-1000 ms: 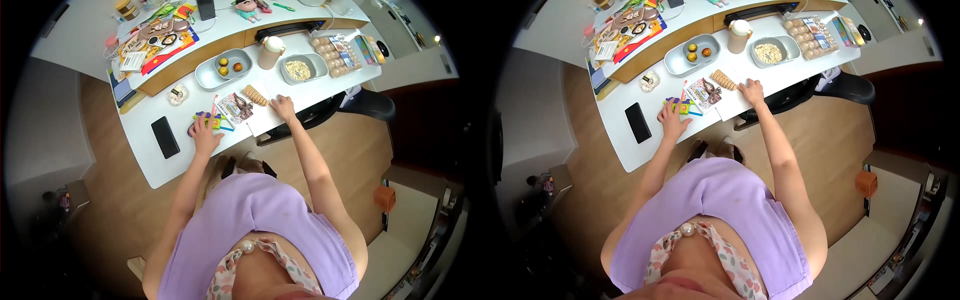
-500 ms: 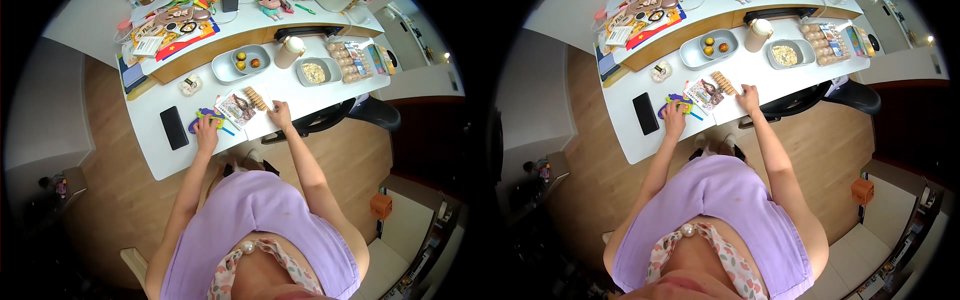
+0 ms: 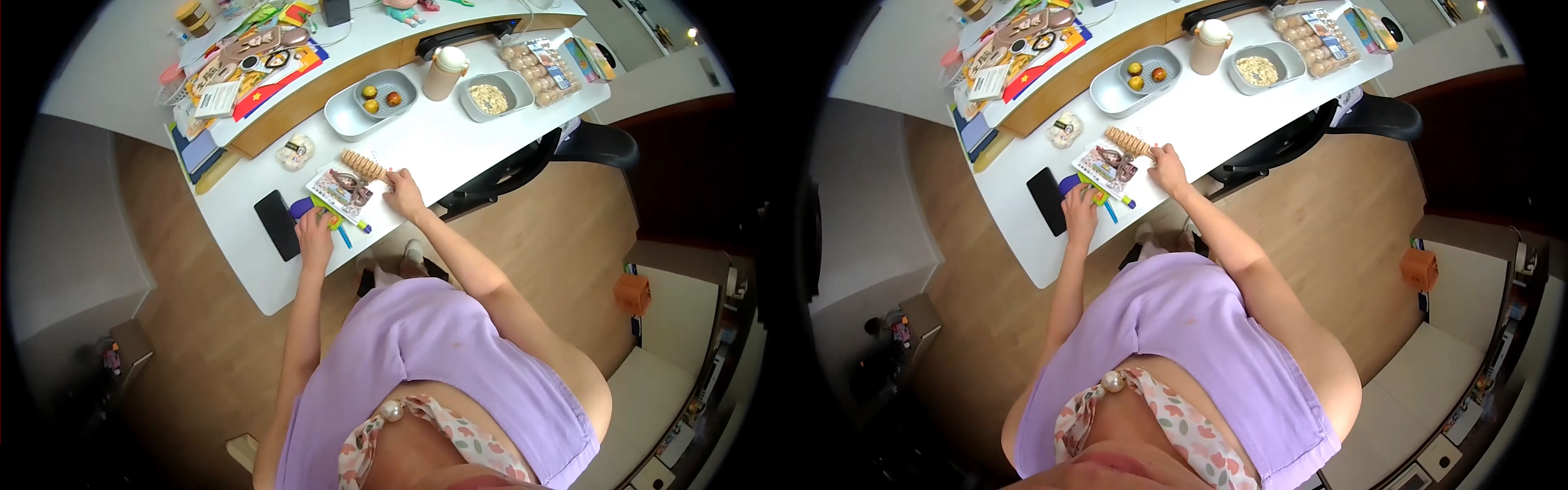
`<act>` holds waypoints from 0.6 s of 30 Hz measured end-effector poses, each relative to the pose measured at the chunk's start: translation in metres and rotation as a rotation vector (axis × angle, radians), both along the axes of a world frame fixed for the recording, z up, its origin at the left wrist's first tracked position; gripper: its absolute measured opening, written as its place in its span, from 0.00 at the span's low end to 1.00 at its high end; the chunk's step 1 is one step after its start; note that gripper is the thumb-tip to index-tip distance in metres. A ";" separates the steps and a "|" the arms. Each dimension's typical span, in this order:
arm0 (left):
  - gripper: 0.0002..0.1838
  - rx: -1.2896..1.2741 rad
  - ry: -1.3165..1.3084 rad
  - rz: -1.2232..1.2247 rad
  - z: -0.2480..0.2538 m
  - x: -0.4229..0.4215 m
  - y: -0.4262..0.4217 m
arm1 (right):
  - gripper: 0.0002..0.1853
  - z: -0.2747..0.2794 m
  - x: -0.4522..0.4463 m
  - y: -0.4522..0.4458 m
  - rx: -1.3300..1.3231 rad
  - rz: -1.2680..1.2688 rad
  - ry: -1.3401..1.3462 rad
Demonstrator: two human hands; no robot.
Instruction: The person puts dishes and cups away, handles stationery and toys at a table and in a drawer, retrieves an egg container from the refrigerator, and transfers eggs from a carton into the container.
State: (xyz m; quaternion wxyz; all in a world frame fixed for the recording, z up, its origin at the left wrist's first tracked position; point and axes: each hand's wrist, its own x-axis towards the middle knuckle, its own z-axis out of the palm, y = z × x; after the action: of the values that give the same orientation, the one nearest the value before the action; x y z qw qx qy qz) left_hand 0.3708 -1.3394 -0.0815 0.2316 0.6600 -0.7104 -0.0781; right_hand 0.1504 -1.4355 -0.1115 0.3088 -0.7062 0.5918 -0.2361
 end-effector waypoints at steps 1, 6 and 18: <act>0.16 -0.007 -0.001 0.002 0.000 0.001 0.001 | 0.21 0.000 0.004 0.001 0.005 -0.008 -0.010; 0.18 -0.014 0.024 0.007 0.006 0.003 0.007 | 0.19 -0.007 0.013 -0.002 -0.039 0.004 0.024; 0.23 -0.101 0.183 0.078 0.008 0.002 0.012 | 0.04 -0.020 0.004 -0.001 -0.085 -0.137 -0.056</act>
State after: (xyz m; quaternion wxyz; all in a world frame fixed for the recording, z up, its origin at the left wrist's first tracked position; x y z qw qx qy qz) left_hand 0.3726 -1.3276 -0.0734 0.3314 0.6646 -0.6632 -0.0930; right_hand 0.1542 -1.4361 -0.1318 0.2780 -0.6696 0.6192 -0.3015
